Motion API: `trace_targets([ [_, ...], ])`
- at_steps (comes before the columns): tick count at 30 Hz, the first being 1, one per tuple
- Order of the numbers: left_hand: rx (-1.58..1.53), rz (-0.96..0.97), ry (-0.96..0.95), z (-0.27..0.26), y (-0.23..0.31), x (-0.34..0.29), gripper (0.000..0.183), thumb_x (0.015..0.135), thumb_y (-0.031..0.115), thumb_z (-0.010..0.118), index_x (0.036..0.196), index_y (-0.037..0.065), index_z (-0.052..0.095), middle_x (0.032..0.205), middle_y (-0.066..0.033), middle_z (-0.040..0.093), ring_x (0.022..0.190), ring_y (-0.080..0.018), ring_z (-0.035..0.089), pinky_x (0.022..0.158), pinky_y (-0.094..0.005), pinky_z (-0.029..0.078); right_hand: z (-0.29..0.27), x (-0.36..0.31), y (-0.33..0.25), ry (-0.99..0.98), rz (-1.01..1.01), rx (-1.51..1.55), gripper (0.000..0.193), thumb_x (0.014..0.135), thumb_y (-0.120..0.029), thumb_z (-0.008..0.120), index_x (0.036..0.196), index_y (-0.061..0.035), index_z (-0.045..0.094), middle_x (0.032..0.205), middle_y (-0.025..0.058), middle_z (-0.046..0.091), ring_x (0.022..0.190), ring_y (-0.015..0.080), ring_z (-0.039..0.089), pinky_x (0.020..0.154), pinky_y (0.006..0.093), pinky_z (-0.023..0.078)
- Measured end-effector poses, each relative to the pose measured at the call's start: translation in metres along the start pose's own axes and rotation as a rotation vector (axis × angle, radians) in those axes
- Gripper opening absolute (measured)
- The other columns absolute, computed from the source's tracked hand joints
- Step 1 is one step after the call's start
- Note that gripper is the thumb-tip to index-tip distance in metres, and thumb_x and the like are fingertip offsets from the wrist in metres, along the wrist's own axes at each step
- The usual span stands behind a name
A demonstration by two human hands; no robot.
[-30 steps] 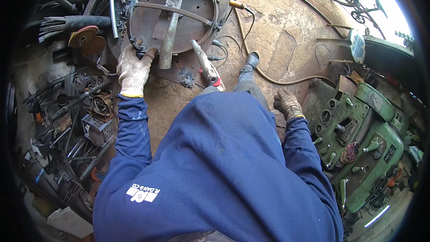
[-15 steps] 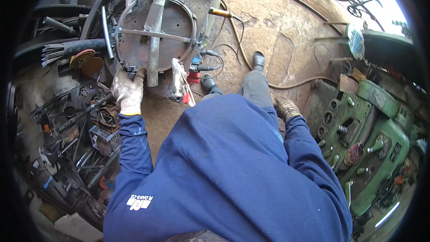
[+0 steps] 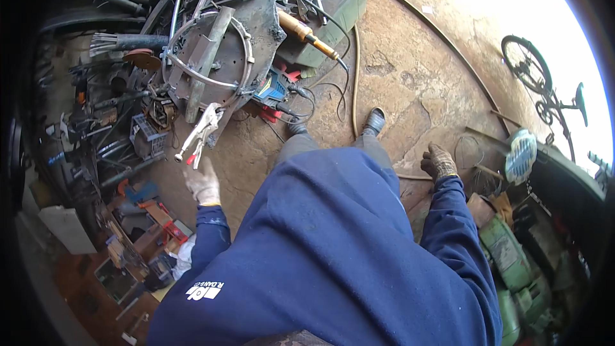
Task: The person positions a circular metal frame assembly on a workbench, clamps locking pliers onto the metal parts, strikes the assembly with a hammer, and manipulates the metal pieces by hand and with the pliers.
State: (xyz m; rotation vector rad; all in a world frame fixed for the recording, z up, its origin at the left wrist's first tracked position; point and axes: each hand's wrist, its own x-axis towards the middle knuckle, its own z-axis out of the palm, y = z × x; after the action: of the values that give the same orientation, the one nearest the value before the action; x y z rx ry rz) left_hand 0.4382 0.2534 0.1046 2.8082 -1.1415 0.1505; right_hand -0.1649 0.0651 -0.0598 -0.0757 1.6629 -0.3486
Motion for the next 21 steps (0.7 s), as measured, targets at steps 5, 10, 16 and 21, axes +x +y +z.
trace_targets([
  [5, -0.392, 0.305, -0.199, 0.007, 0.068, -0.078, 0.015, 0.087, 0.015, 0.070, 0.099, 0.006, 0.069, 0.098, -0.0124, 0.072, 0.093, -0.0346, 0.069, 0.085, -0.0421, 0.055, -0.056, 0.050, -0.044, 0.058, 0.102, -0.122, 0.023, 0.103, -0.036, 0.054, 0.108, -0.0129, 0.053, 0.080, 0.0075, 0.054, 0.056, 0.0209, 0.051, 0.050, 0.0351, 0.042],
  [10, -0.553, 0.311, -0.272, -0.017, 0.160, -0.057, 0.010, 0.087, 0.011, 0.070, 0.096, 0.006, 0.067, 0.097, -0.0136, 0.072, 0.090, -0.0338, 0.069, 0.080, -0.0428, 0.056, -0.059, 0.132, -0.043, -0.257, -0.577, -1.088, 0.024, 0.092, -0.026, 0.063, 0.103, -0.0063, 0.055, 0.087, 0.0157, 0.065, 0.080, 0.0355, 0.065, 0.065, 0.0488, 0.050],
  [16, -0.611, 0.452, -0.004, -0.025, 0.210, 0.014, 0.011, 0.088, 0.009, 0.069, 0.098, 0.004, 0.067, 0.099, -0.0141, 0.071, 0.093, -0.0348, 0.069, 0.080, -0.0427, 0.056, 0.113, 0.057, -0.082, -0.408, -0.197, -0.673, 0.022, 0.095, -0.026, 0.062, 0.108, -0.0095, 0.056, 0.079, 0.0063, 0.059, 0.069, 0.0247, 0.058, 0.058, 0.0391, 0.047],
  [21, -0.564, 0.379, -0.001, -0.029, 0.237, 0.066, 0.018, 0.090, 0.010, 0.068, 0.106, 0.003, 0.065, 0.104, -0.0162, 0.069, 0.097, -0.0357, 0.067, 0.082, -0.0440, 0.056, 0.171, 0.025, -0.147, -0.501, -0.232, -0.544, 0.028, 0.101, -0.033, 0.054, 0.114, -0.0095, 0.054, 0.070, 0.0028, 0.051, 0.053, 0.0197, 0.049, 0.046, 0.0382, 0.039],
])
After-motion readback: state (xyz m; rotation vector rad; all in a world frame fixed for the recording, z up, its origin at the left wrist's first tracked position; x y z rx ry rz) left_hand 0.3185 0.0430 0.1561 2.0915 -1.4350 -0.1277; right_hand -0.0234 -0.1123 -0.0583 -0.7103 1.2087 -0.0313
